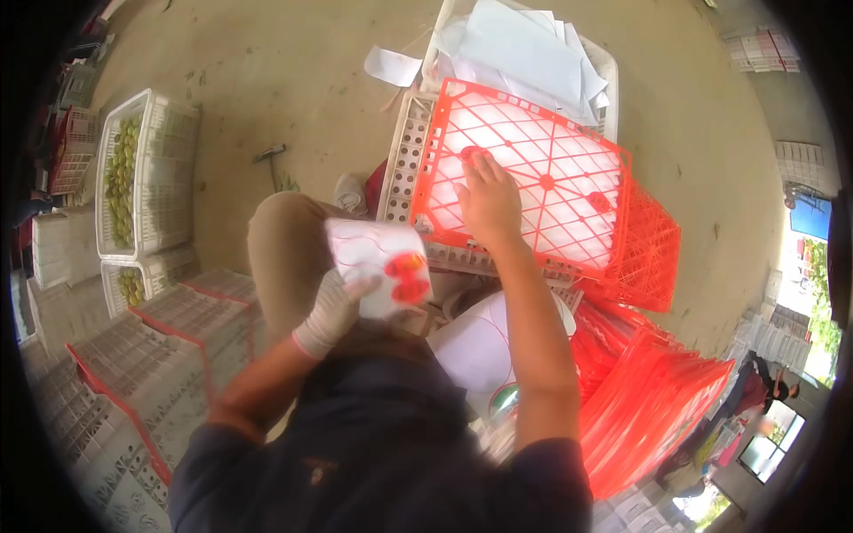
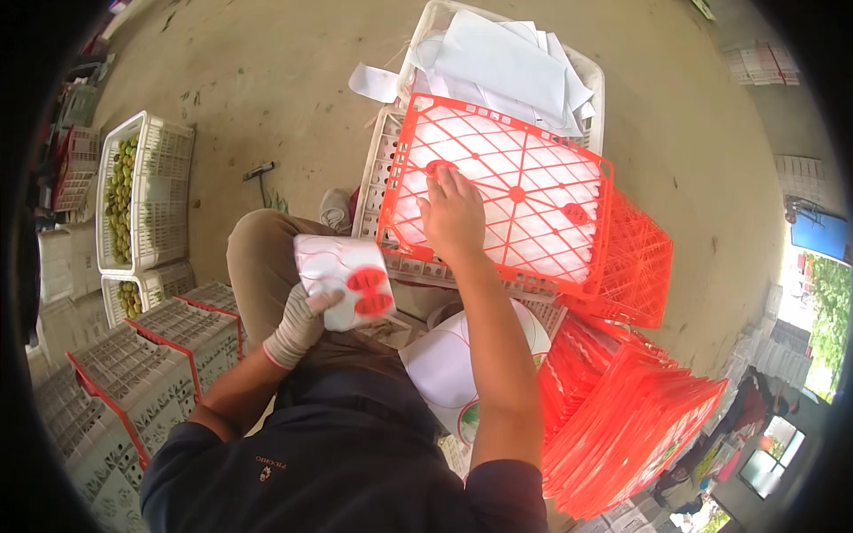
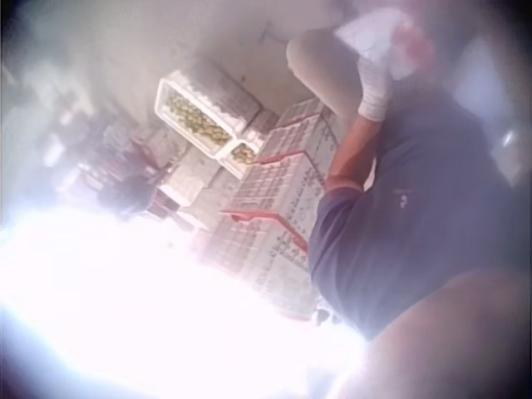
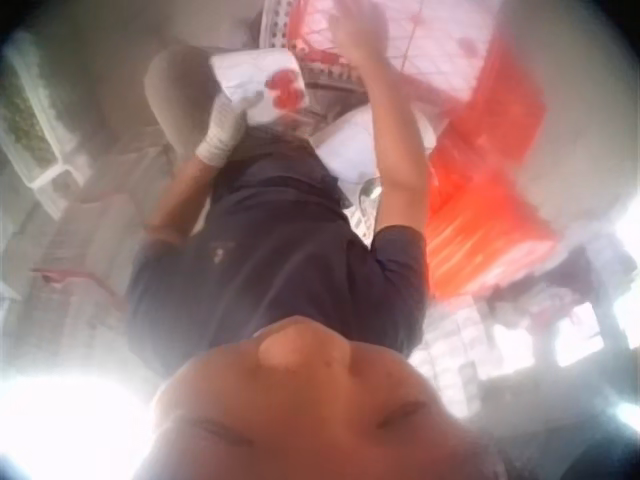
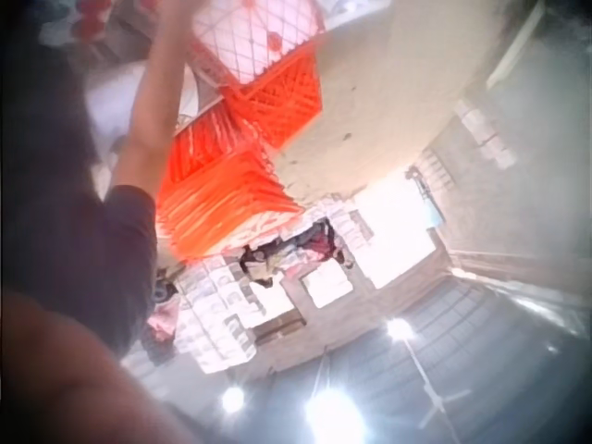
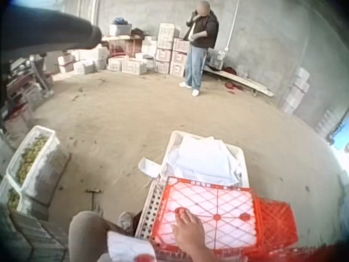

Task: The person assembles red plastic crates by inserting white foam inserts and placing printed paper labels on top. The person repeatedly picks up crates, inserts foam, and applies labels, stacking the finished units nearby.

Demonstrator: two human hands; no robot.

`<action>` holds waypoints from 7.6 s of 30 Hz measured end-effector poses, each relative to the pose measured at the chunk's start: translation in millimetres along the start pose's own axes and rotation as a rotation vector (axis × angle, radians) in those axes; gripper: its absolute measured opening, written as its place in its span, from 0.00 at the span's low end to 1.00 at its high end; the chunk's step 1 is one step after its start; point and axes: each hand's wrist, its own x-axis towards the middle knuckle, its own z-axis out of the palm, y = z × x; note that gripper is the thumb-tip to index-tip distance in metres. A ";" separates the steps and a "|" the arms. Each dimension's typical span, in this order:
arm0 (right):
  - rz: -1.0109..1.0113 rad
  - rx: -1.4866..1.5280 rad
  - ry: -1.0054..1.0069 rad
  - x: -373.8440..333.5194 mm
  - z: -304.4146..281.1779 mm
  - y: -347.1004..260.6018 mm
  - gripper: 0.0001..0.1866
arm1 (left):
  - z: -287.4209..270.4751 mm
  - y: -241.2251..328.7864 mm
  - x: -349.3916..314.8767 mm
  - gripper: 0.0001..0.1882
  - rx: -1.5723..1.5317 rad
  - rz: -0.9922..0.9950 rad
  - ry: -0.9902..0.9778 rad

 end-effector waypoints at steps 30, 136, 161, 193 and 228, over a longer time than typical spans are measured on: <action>0.743 0.052 0.060 -248.7 -146.8 25.3 0.17 | 16.6 -61.3 144.5 0.52 1.457 -0.227 0.586; 0.335 0.419 -0.113 -72.3 -224.1 -72.0 0.07 | 135.0 57.7 -45.6 0.13 0.483 0.593 -0.124; 0.617 0.512 0.292 -50.6 -120.3 108.8 0.12 | -158.9 44.6 -3.3 0.34 1.135 0.894 0.529; 0.722 -0.079 0.070 -14.9 -17.0 57.4 0.42 | -198.7 43.6 18.1 0.39 0.091 0.401 0.407; 0.181 -0.745 0.637 -100.5 -306.0 96.7 0.19 | -181.2 46.9 18.4 0.40 0.455 0.478 0.391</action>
